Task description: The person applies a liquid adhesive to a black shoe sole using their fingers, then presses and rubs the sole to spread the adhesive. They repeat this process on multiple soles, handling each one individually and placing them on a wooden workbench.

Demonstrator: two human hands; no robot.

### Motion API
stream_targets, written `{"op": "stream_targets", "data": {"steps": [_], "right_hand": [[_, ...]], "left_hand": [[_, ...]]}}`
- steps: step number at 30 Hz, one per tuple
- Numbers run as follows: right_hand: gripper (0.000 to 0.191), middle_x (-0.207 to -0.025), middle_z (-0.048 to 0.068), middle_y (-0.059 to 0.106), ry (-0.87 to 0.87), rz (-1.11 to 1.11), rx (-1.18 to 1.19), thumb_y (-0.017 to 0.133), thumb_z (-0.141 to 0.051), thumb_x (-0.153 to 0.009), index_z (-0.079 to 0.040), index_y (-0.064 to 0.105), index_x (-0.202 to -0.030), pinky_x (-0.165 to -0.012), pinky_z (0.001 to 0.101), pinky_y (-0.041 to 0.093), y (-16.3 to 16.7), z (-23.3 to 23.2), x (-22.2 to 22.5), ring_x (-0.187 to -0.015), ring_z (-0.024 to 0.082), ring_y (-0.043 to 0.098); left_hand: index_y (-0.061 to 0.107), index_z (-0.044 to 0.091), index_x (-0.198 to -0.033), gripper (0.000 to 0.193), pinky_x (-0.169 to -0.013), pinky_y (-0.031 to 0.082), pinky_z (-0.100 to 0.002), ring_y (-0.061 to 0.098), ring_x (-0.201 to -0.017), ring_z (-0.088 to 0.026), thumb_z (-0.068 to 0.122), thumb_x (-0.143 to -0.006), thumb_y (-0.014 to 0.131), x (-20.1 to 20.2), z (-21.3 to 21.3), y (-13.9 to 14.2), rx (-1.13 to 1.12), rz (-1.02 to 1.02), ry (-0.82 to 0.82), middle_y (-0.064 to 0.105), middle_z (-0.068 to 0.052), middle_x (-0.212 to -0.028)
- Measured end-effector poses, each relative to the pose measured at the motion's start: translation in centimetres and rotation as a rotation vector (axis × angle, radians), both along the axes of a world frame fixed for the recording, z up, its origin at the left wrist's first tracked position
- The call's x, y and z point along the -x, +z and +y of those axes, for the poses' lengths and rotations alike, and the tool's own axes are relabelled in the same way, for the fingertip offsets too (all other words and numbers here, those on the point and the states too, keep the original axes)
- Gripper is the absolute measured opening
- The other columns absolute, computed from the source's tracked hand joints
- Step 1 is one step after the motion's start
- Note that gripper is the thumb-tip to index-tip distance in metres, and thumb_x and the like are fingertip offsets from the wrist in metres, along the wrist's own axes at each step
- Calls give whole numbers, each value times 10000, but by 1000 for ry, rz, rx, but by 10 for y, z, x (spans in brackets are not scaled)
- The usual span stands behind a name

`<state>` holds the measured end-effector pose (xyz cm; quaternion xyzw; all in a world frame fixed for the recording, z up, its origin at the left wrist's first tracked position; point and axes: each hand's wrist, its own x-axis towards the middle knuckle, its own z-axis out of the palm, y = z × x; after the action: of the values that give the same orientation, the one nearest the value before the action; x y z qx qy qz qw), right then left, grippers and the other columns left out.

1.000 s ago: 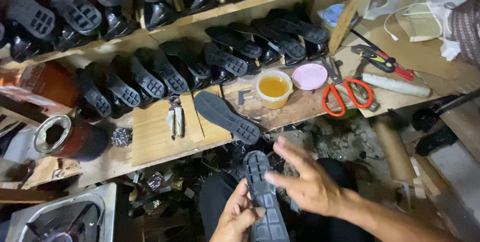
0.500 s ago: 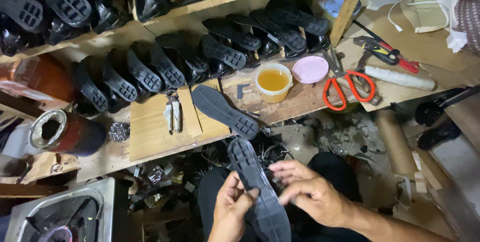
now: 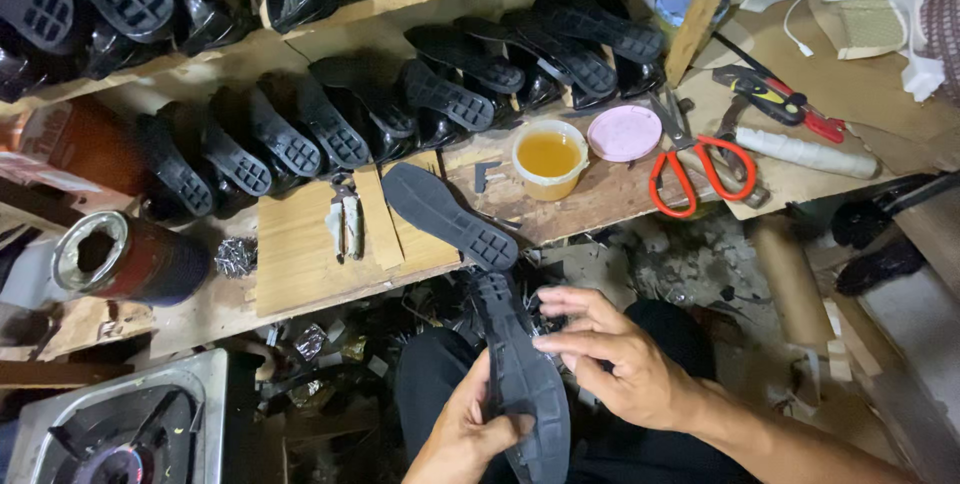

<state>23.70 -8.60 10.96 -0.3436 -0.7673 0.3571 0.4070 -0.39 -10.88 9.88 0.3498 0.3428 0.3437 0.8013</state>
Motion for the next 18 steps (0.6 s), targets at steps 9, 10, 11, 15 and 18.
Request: {"op": "stream_targets", "data": {"steps": [9, 10, 11, 15, 18], "right_hand": [[373, -1426, 181, 569, 54, -51, -256, 679, 91, -851, -170, 774, -1101, -986, 376, 574, -3, -10, 1, -1274, 317, 633], [381, -1430, 188, 571, -4, -76, -202, 672, 93, -846, -168, 784, -1100, -949, 364, 589, -2, -9, 1, -1219, 294, 660], [390, -1435, 196, 573, -63, -102, -149, 664, 96, -841, -167, 793, -1099, -912, 353, 604, -1, -7, 0, -1164, 271, 687], [423, -1463, 245, 514, -75, -96, -260, 641, 93, -827, -127, 764, -1168, -984, 413, 555, -1, 1, 7, -1306, 399, 588], [395, -1438, 214, 541, -98, -133, -365, 689, 50, -835, -158, 770, -1161, -1026, 431, 533, -4, -7, 12, -1307, 390, 592]], "left_hand": [[368, 104, -1554, 892, -985, 490, -286, 615, -1195, -144, -145, -721, 570, 4, 0, -2, 45, -67, 223, 626, -61, -1349], [363, 102, -1561, 889, -972, 485, -270, 606, -1188, -126, -148, -735, 579, 3, -1, -1, 12, -47, 187, 617, -49, -1355], [358, 101, -1568, 887, -959, 480, -254, 597, -1182, -108, -151, -749, 587, 2, -2, -1, -22, -28, 150, 608, -37, -1362], [365, 64, -1586, 901, -840, 481, -265, 592, -1069, -121, -187, -742, 557, -5, 2, -1, -100, -63, 159, 604, -57, -1333], [334, 152, -1583, 924, -731, 479, -296, 613, -939, -167, -176, -740, 523, -7, 6, -2, -14, -104, 313, 640, -73, -1297]]}}
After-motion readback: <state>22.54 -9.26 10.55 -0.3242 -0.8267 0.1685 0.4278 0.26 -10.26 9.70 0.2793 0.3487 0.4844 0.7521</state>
